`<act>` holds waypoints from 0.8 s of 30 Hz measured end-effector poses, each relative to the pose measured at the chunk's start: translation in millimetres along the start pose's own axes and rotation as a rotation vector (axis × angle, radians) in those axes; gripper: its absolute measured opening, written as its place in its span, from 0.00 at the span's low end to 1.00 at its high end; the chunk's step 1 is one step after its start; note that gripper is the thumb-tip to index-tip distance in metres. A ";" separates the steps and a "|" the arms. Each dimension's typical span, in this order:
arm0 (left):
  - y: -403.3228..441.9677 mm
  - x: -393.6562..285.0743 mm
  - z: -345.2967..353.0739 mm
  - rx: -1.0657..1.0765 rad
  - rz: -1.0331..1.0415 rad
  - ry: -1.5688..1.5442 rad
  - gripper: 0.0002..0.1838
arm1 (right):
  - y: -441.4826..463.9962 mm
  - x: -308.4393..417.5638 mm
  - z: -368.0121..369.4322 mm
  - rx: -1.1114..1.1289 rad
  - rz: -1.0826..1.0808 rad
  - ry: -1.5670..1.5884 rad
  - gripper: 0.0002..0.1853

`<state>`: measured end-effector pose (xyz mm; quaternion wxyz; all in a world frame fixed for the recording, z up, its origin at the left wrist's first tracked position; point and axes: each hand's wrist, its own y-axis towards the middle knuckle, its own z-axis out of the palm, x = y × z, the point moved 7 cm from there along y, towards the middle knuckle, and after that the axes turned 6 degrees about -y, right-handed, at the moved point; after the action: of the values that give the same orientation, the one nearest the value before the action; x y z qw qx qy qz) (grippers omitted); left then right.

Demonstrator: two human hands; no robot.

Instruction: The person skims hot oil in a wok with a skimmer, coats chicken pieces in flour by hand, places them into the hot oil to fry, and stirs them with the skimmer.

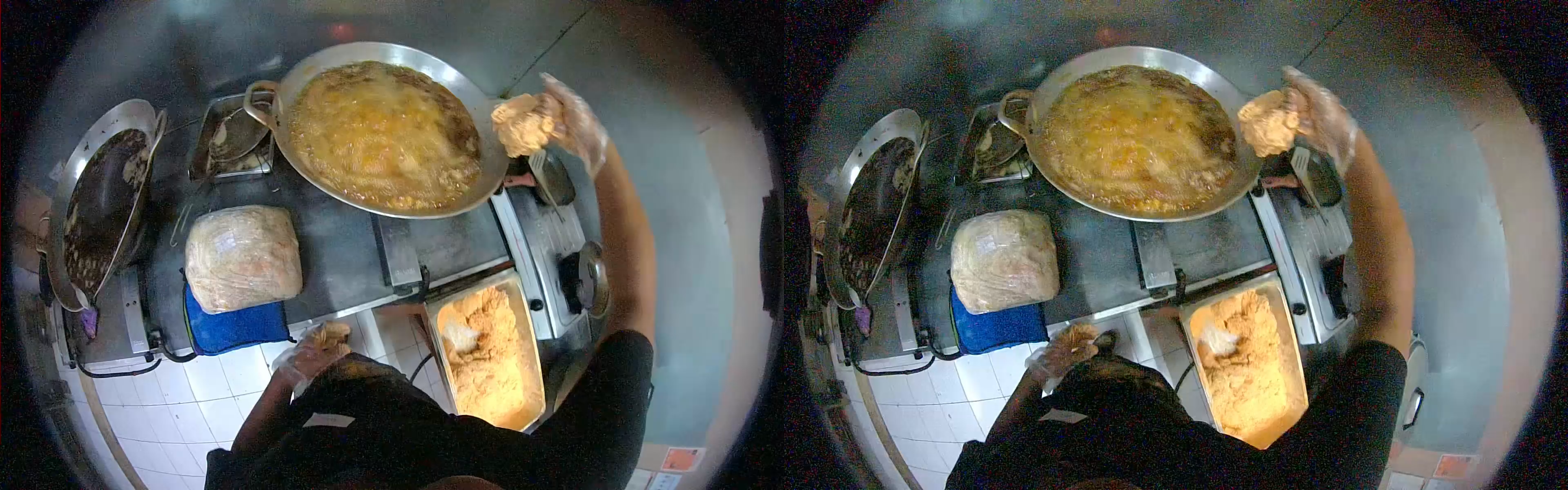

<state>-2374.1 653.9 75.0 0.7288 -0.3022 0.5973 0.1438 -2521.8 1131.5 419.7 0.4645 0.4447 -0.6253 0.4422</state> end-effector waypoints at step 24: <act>-36.8 38.5 -18.2 0.052 0.027 0.170 0.23 | -26.9 37.4 72.5 -0.382 -0.479 -1.067 0.20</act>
<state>-2358.0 608.4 46.1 0.6813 -0.2861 0.6644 0.1119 -2515.9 1050.2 447.0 0.2454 0.6416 -0.7225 -0.0780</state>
